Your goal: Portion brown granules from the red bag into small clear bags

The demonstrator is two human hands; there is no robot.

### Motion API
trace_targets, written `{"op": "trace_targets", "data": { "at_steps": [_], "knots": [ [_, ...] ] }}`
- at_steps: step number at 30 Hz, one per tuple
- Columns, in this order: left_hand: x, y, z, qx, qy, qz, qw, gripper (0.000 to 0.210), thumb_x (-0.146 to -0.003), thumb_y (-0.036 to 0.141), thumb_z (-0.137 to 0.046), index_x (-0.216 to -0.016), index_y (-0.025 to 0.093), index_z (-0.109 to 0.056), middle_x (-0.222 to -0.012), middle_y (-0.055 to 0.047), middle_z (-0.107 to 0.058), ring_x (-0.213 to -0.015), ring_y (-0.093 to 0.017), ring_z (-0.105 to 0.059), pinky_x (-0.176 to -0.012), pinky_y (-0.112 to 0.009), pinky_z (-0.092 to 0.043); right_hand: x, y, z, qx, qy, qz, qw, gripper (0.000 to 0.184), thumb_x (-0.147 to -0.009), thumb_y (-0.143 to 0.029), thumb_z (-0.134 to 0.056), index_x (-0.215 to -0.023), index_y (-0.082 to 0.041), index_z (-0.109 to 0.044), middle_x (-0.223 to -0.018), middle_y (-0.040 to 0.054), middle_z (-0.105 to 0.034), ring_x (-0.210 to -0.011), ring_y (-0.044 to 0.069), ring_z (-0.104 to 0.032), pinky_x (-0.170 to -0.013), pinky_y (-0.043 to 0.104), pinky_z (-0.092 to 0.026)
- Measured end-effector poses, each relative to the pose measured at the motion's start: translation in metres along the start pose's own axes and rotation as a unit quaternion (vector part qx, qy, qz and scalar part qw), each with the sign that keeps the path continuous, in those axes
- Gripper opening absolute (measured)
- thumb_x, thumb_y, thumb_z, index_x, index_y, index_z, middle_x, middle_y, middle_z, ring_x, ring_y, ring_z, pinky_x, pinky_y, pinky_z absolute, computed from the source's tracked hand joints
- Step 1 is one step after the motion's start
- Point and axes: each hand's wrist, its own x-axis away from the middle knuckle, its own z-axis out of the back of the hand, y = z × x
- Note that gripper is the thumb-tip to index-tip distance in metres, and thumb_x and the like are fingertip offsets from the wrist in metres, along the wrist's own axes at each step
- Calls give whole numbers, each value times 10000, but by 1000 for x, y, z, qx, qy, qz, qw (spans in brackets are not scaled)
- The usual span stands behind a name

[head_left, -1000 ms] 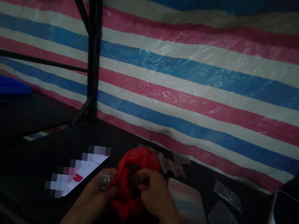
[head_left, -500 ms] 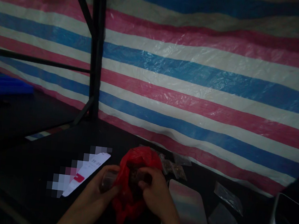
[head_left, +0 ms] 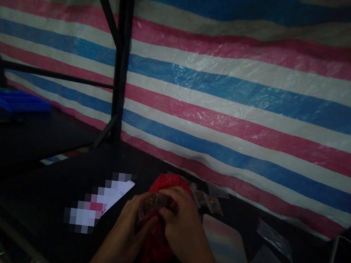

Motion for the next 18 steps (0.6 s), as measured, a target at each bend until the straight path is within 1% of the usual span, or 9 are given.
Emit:
{"op": "trace_targets", "data": {
  "at_steps": [3,7,9,13,16,18],
  "knots": [
    [1,2,0,-12,20,8,1000,470,-867,459,-649,-1291,266,-593,-1304,-114,-647,-1300,-326,-607,-1132,-525,-485,2,-5,-4,30,-8,13,999,484,-781,51,-534,-1115,-233,-738,-1190,28,-723,-1168,196,-634,-1071,355,-428],
    [1,9,0,37,18,51,998,581,-832,538,-665,-1332,255,-581,-1339,-123,-622,-1290,-328,-619,-1148,-535,-474,4,-13,-3,47,-27,26,998,509,-756,77,-504,-1071,-240,-748,-1166,24,-699,-1105,177,-650,-1002,315,-459],
    [0,10,0,50,14,54,997,564,-830,535,-677,-1311,253,-595,-1328,-115,-628,-1275,-320,-629,-1147,-521,-477,5,-19,-3,55,-37,37,997,520,-747,85,-496,-1060,-244,-750,-1156,23,-688,-1075,171,-654,-958,301,-475],
    [-2,11,2,60,15,37,997,478,-845,520,-685,-1242,259,-629,-1276,-99,-664,-1256,-314,-640,-1129,-498,-489,3,-27,-4,82,-33,40,995,484,-774,71,-492,-1057,-222,-753,-1148,36,-685,-1076,186,-650,-958,321,-479],
    [-1,9,6,42,18,35,998,468,-838,540,-680,-1205,253,-635,-1246,-107,-688,-1233,-329,-648,-1094,-503,-505,0,-25,-1,74,-28,63,995,473,-794,65,-483,-1058,-222,-751,-1148,36,-696,-1084,180,-654,-966,314,-482],
    [0,8,8,20,26,45,998,485,-852,571,-641,-1209,243,-617,-1229,-117,-695,-1177,-328,-668,-1054,-504,-522,-2,-18,4,81,-7,57,995,470,-797,63,-490,-1058,-227,-750,-1167,40,-705,-1120,188,-655,-994,322,-477]
  ]
}}
